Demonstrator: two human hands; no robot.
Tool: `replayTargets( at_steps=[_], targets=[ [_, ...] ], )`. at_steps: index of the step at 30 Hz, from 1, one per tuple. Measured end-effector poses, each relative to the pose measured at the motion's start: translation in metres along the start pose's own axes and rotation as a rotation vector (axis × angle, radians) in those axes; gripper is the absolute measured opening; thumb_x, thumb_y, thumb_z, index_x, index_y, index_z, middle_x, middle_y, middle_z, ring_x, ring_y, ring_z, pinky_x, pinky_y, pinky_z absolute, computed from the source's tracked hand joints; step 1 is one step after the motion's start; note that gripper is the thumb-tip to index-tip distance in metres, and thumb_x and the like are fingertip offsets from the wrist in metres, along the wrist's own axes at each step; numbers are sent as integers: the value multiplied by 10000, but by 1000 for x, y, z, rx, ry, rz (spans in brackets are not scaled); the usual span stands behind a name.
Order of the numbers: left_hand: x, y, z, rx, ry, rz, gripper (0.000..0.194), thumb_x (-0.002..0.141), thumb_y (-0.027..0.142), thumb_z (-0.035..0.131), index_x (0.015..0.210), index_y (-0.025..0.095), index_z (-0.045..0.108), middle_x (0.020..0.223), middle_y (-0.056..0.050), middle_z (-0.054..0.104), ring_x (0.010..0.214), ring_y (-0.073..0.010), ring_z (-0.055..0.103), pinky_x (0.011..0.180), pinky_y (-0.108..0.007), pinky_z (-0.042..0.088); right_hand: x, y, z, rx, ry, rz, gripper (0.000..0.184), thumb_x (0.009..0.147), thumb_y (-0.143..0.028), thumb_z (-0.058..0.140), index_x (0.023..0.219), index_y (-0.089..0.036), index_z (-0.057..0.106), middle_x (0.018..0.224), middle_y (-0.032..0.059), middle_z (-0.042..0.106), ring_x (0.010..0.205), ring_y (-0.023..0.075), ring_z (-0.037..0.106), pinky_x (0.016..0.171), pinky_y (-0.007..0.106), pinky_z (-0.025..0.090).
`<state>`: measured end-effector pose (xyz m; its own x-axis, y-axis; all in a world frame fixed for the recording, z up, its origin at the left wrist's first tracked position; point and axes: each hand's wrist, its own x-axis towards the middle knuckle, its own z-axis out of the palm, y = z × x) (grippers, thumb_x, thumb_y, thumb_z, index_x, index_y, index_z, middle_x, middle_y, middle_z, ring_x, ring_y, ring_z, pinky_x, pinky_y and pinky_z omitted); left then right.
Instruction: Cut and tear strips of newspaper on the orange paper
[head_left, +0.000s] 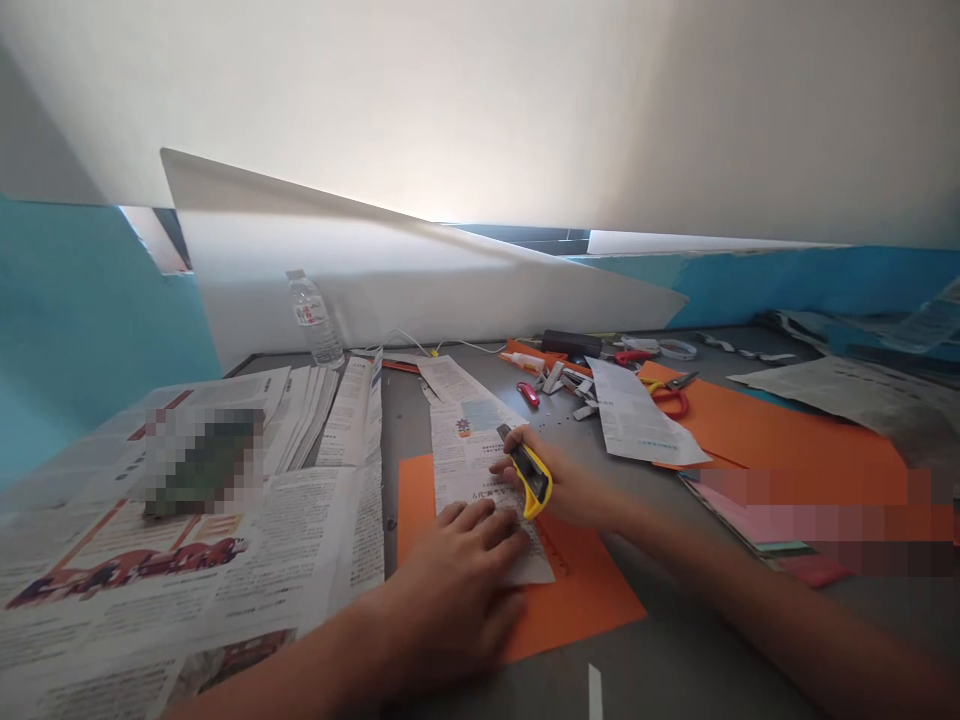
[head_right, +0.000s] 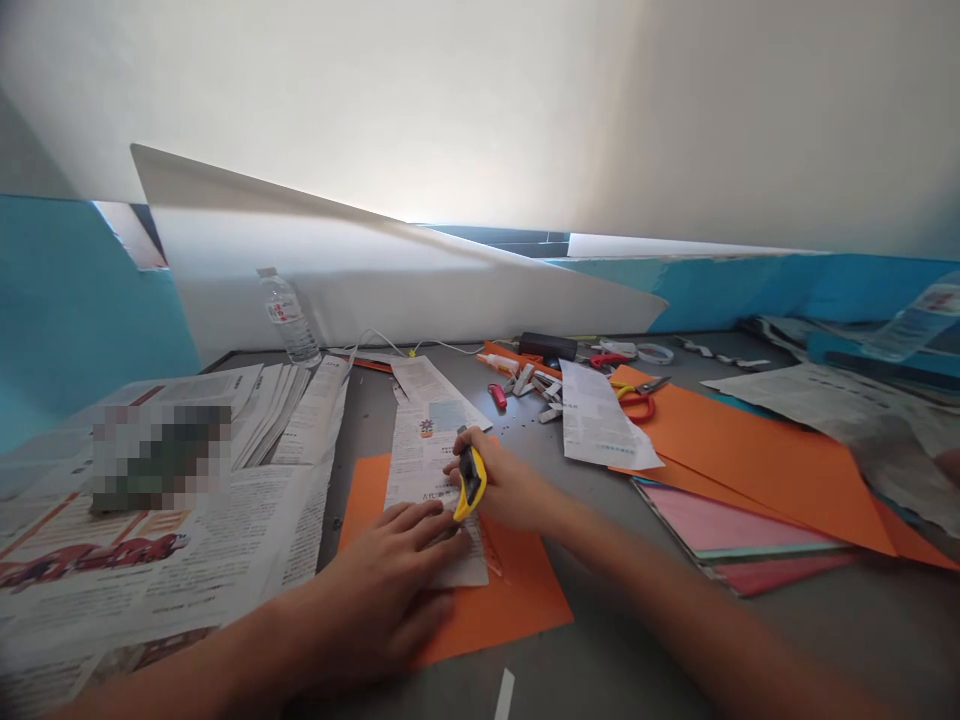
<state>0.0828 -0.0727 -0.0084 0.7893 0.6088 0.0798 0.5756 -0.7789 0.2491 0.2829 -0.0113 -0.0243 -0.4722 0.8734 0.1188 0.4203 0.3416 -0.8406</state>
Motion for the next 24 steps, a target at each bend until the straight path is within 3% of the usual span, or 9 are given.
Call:
replayTargets(
  at_steps=[4, 9, 11, 14, 16, 19, 24],
  targets=[
    [-11, 17, -7, 44, -39, -76, 351, 854, 370, 544, 1144, 176, 586, 1137, -123, 601, 1043, -291, 548, 907, -450, 478, 3, -2, -5, -103, -73, -3, 175, 875, -191, 528, 1004, -239, 419, 890, 6, 678, 776, 167, 616, 714, 301, 481],
    [-24, 24, 10, 200, -149, -129, 434, 844, 427, 587, 1140, 109, 609, 964, -135, 638, 868, -290, 595, 744, -403, 528, 2, -6, -6, -212, -95, -25, 260, 820, -107, 532, 1041, -235, 479, 894, 16, 673, 774, 176, 621, 686, 288, 471],
    [-27, 21, 19, 249, -102, -76, 486, 864, 477, 562, 1182, 111, 589, 978, -134, 652, 862, -289, 608, 729, -397, 527, 3, -5, -6, -218, -96, -40, 245, 830, -109, 523, 1039, -229, 481, 907, 25, 674, 784, 179, 623, 689, 290, 472],
    [-27, 16, 27, 313, 7, 63, 576, 895, 529, 491, 1272, 96, 527, 1221, -180, 613, 1043, -332, 598, 849, -433, 501, 5, -3, -6, -198, -103, -50, 205, 865, -149, 514, 1050, -222, 462, 912, 31, 672, 789, 181, 630, 692, 297, 480],
    [-26, 14, 32, 395, 34, 130, 499, 948, 432, 434, 1299, 86, 507, 1325, -173, 570, 1154, -334, 564, 915, -425, 475, 6, -2, -7, -182, -125, -50, 187, 882, -171, 511, 1049, -223, 445, 922, 30, 673, 795, 179, 637, 694, 297, 485],
    [-26, 13, 41, 503, 59, 148, 373, 979, 232, 366, 1290, 93, 518, 1316, -135, 594, 1163, -300, 584, 904, -384, 482, 6, -2, -7, -185, -140, -47, 164, 898, -204, 513, 1034, -229, 425, 956, 33, 677, 822, 184, 649, 706, 300, 490],
    [-32, 15, 57, 548, 232, 118, 350, 961, 184, 382, 1267, 110, 535, 1301, -122, 609, 1140, -289, 608, 890, -381, 481, 2, -6, -8, -166, -131, 1, 136, 924, -277, 494, 1015, -232, 403, 1001, 57, 697, 874, 212, 669, 717, 313, 500]
  ],
)
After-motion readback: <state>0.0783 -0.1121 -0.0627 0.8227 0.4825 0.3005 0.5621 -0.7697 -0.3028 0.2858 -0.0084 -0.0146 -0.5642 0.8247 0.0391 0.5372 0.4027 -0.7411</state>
